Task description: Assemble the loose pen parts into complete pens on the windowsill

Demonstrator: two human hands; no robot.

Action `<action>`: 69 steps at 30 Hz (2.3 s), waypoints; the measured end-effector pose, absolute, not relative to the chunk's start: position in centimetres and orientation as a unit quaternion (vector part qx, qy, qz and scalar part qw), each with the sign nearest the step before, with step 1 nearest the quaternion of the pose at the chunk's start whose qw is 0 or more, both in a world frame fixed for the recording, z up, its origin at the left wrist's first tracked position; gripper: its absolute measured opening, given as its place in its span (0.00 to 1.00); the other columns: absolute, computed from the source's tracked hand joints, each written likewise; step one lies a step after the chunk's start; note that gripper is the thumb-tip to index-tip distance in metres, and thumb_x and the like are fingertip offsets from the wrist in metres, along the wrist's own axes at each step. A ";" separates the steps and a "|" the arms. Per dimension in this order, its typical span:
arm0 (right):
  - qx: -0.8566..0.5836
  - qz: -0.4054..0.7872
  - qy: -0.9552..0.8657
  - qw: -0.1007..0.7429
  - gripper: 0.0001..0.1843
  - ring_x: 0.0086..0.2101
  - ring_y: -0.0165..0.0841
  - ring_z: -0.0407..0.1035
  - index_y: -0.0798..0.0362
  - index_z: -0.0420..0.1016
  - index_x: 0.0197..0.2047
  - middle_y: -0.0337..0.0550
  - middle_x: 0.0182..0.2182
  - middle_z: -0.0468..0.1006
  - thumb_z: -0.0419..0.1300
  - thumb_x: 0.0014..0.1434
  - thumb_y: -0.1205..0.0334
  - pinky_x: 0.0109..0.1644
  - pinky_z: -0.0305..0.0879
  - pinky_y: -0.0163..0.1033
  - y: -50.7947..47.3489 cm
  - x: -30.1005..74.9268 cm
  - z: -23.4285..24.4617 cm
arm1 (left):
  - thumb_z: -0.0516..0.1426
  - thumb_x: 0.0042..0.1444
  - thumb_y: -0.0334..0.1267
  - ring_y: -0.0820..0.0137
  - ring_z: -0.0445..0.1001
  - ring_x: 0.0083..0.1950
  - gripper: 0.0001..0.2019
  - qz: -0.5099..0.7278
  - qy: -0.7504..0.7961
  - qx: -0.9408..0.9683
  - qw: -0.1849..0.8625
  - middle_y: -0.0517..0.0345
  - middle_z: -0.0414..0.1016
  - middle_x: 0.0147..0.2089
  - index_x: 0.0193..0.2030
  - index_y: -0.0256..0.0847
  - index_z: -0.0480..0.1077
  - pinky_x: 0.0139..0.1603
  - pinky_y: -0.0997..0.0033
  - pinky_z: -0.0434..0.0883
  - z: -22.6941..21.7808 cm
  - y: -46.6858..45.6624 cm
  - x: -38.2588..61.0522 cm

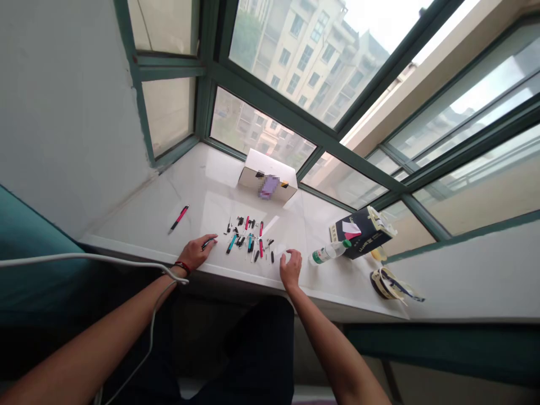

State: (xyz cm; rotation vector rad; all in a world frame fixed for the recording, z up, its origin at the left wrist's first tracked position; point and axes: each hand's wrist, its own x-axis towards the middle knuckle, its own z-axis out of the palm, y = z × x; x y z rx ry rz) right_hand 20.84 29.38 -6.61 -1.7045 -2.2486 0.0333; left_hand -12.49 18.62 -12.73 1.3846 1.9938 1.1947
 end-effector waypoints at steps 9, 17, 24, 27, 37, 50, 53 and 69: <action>-0.301 0.111 -0.943 -0.088 0.11 0.43 0.36 0.70 0.48 0.75 0.46 0.44 0.44 0.76 0.54 0.64 0.62 0.43 0.63 0.36 31.8 5.4 -3.4 | 0.49 0.62 0.41 0.61 0.74 0.55 0.22 0.433 0.709 0.535 0.152 0.52 0.75 0.56 0.62 0.46 0.63 0.57 0.64 0.68 -14.3 19.0 -12.2; -0.204 -0.003 -0.960 -0.193 0.16 0.44 0.37 0.72 0.53 0.77 0.46 0.51 0.47 0.76 0.53 0.60 0.74 0.44 0.67 0.38 35.0 -0.7 -2.9 | 0.43 0.66 0.41 0.58 0.74 0.50 0.18 0.344 0.767 0.537 0.075 0.46 0.76 0.49 0.56 0.43 0.67 0.52 0.63 0.68 -13.9 19.0 -11.2; -0.105 -0.070 -0.960 -0.248 0.14 0.44 0.39 0.75 0.57 0.78 0.44 0.54 0.43 0.78 0.52 0.64 0.72 0.43 0.70 0.38 35.0 -2.0 -3.8 | 0.42 0.68 0.43 0.62 0.75 0.40 0.16 0.278 0.786 0.549 0.057 0.50 0.77 0.39 0.49 0.42 0.67 0.39 0.67 0.65 -12.1 18.6 -10.8; -0.090 -0.083 -0.960 -0.254 0.13 0.43 0.41 0.76 0.59 0.79 0.42 0.55 0.41 0.79 0.52 0.64 0.72 0.42 0.70 0.39 34.9 -2.4 -4.2 | 0.41 0.68 0.43 0.62 0.75 0.38 0.16 0.280 0.785 0.551 0.045 0.51 0.77 0.38 0.48 0.42 0.67 0.37 0.68 0.65 -11.8 18.5 -10.8; -0.266 0.248 -0.931 0.037 0.05 0.36 0.34 0.74 0.57 0.75 0.37 0.47 0.34 0.79 0.60 0.58 0.66 0.41 0.69 0.36 34.9 -1.0 -4.2 | 0.41 0.68 0.42 0.63 0.75 0.36 0.15 0.284 0.787 0.546 0.032 0.52 0.77 0.37 0.50 0.41 0.65 0.35 0.68 0.64 -11.9 18.5 -10.8; -0.425 0.642 -0.511 0.383 0.18 0.37 0.34 0.74 0.56 0.79 0.42 0.48 0.39 0.81 0.65 0.51 0.53 0.35 0.71 0.35 26.3 -2.3 -8.1 | 0.40 0.69 0.42 0.63 0.76 0.36 0.15 0.277 0.789 0.546 0.041 0.52 0.76 0.35 0.50 0.41 0.63 0.34 0.68 0.64 -12.1 18.5 -10.8; -0.446 0.574 -0.565 0.391 0.16 0.36 0.36 0.74 0.56 0.80 0.39 0.47 0.36 0.82 0.64 0.52 0.54 0.36 0.71 0.37 26.1 -2.2 -8.2 | 0.40 0.69 0.41 0.63 0.75 0.35 0.15 0.275 0.788 0.550 0.038 0.52 0.76 0.35 0.49 0.41 0.64 0.34 0.67 0.64 -12.0 18.5 -10.8; -0.567 0.346 -0.665 0.342 0.14 0.31 0.34 0.74 0.56 0.79 0.41 0.45 0.33 0.81 0.56 0.58 0.57 0.40 0.68 0.37 27.3 6.3 -8.9 | 0.39 0.69 0.44 0.63 0.76 0.37 0.17 0.298 0.782 0.546 0.042 0.52 0.77 0.37 0.50 0.42 0.64 0.36 0.68 0.65 -12.0 18.3 -10.9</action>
